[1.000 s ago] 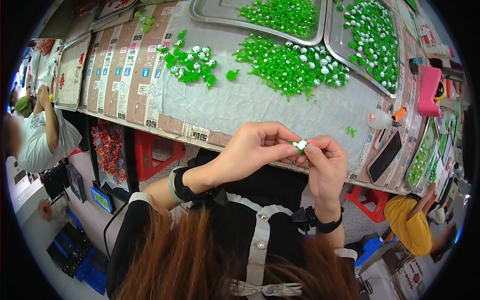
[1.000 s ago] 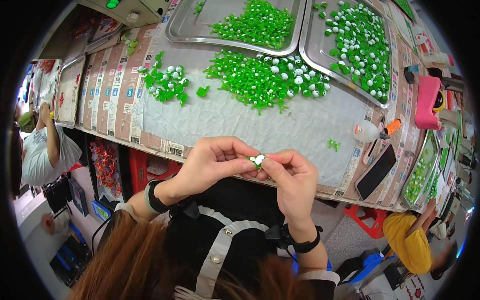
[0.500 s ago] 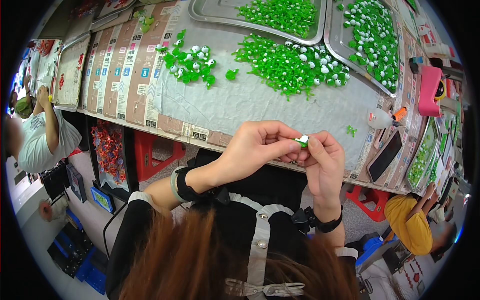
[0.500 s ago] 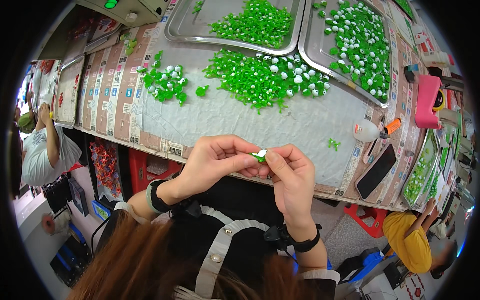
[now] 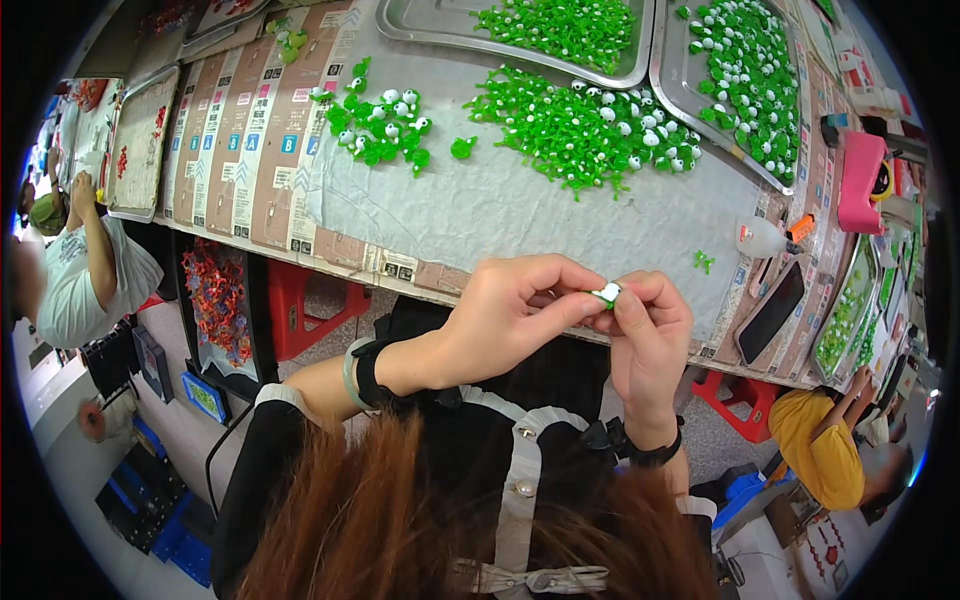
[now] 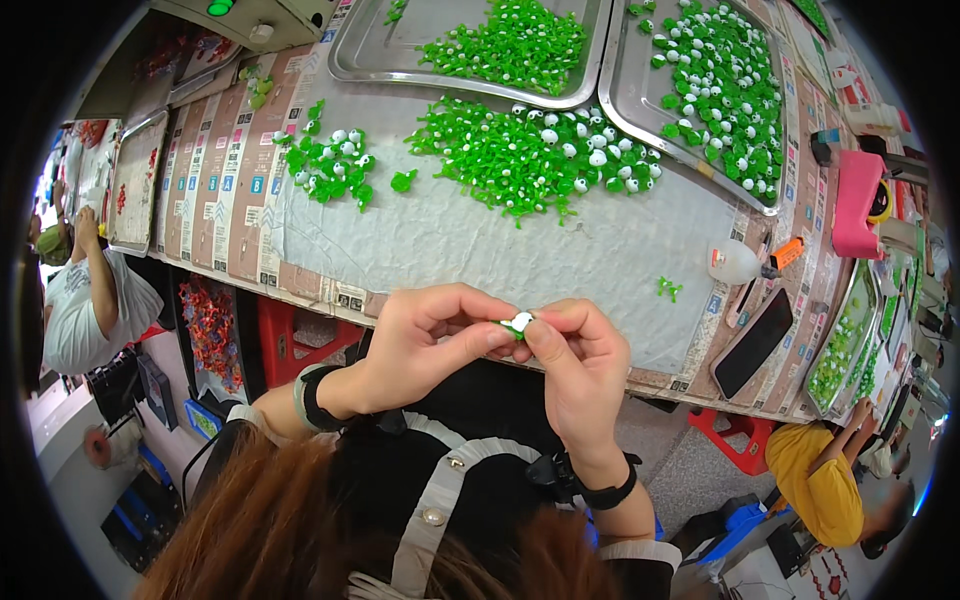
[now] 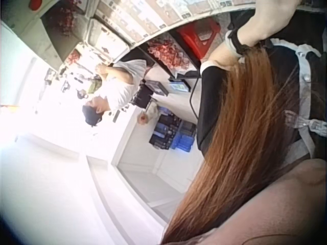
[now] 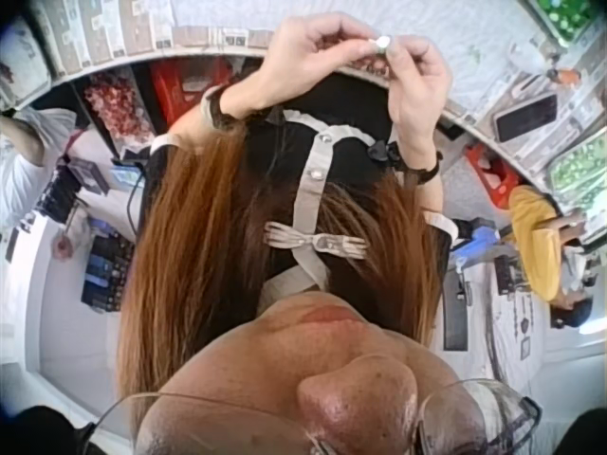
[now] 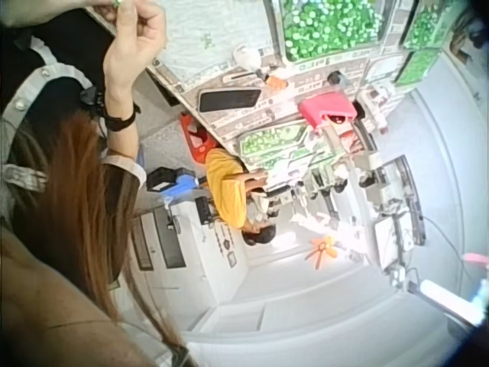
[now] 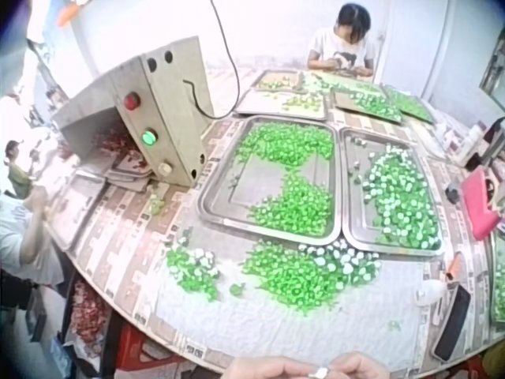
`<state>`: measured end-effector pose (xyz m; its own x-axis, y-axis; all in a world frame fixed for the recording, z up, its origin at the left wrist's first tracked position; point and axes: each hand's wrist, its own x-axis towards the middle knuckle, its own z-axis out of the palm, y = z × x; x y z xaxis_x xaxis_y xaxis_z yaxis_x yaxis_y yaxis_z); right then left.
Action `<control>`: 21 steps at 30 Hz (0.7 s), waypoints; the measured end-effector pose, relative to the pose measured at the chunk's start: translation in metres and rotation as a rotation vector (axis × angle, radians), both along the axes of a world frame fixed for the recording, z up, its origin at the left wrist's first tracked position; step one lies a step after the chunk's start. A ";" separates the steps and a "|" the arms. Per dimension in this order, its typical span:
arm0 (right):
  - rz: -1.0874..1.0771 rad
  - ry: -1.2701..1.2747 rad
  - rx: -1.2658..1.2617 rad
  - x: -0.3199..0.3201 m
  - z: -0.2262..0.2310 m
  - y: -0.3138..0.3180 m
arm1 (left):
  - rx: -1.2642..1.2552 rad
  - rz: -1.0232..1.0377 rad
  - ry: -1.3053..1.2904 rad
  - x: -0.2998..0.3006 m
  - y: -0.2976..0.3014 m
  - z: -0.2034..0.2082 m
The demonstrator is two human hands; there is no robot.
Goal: The person assembles small green plastic toy frogs by attaching white googly eyes. They pick up a green body, apply glue from a bottle, and press on two eyes. The process is repeated for multiple units, with finished toys placed on a tray.
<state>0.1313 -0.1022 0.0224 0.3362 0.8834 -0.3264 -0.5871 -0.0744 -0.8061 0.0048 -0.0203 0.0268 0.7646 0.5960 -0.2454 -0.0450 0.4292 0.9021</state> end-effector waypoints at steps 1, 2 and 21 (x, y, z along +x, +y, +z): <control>0.006 0.001 0.010 0.001 0.000 -0.001 | 0.042 -0.004 0.017 0.000 0.000 0.000; 0.013 0.001 0.020 0.002 -0.001 -0.002 | 0.084 -0.007 0.033 0.000 -0.001 0.000; -0.042 -0.111 0.159 -0.001 0.005 -0.005 | 0.744 0.131 -0.033 0.004 0.003 -0.001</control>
